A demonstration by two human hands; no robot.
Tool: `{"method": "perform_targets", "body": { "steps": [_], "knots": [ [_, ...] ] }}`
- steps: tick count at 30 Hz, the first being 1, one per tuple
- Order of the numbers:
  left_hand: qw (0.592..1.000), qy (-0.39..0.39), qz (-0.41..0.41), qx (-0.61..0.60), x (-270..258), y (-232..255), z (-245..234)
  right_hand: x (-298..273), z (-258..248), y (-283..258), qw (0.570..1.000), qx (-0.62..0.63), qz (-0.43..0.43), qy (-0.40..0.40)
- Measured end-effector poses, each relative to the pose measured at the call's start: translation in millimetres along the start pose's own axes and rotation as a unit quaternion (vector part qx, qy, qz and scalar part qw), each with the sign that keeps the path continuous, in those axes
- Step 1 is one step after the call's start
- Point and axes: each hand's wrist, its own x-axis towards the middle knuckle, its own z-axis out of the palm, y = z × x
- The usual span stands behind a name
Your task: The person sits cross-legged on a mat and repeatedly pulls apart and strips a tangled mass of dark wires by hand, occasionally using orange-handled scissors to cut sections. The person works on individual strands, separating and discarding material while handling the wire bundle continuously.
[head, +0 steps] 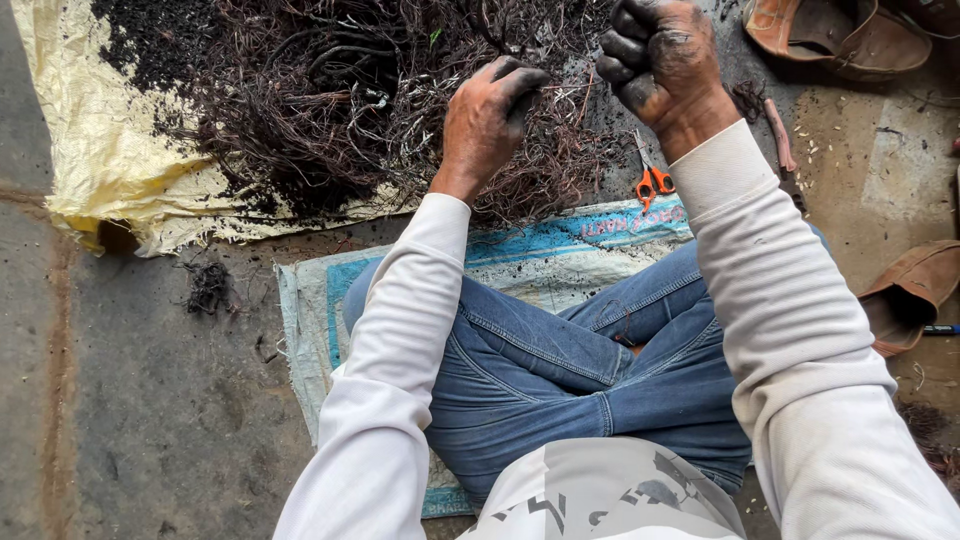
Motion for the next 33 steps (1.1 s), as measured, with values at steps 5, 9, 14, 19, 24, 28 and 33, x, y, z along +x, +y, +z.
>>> {"method": "perform_targets", "body": {
  "steps": [5, 9, 14, 19, 24, 28, 33],
  "knots": [
    [0.987, -0.029, -0.018, -0.155, 5.7, -3.0, -9.4, -1.3, -6.3, -9.0, 1.0, -0.001, 0.0, -0.006],
    [0.972, -0.036, -0.033, -0.232, 2.4, -9.2, -8.8, -7.7, -11.5, -11.4, 1.0, -0.007, -0.01, -0.01],
    [0.958, 0.019, -0.08, -0.275, 1.2, -18.2, 6.5, -16.8, -6.1, -4.2, 1.0, -0.004, -0.025, 0.017],
    [0.926, 0.096, -0.139, -0.337, -7.1, -27.6, 20.1, -27.8, 12.0, 10.5, 0.998, 0.043, -0.04, 0.012],
    [0.766, 0.184, -0.351, -0.507, -8.9, -33.3, 31.4, -39.3, 37.7, 49.4, 0.987, 0.151, -0.042, 0.041],
    [0.696, 0.239, -0.369, -0.567, -15.0, -48.2, 33.4, -37.6, 52.7, 83.1, 0.973, 0.212, -0.033, 0.09],
    [0.662, 0.294, -0.423, -0.544, -14.6, -65.8, 34.0, -30.3, 67.9, 110.4, 0.959, 0.263, -0.039, 0.101]
  ]
}}
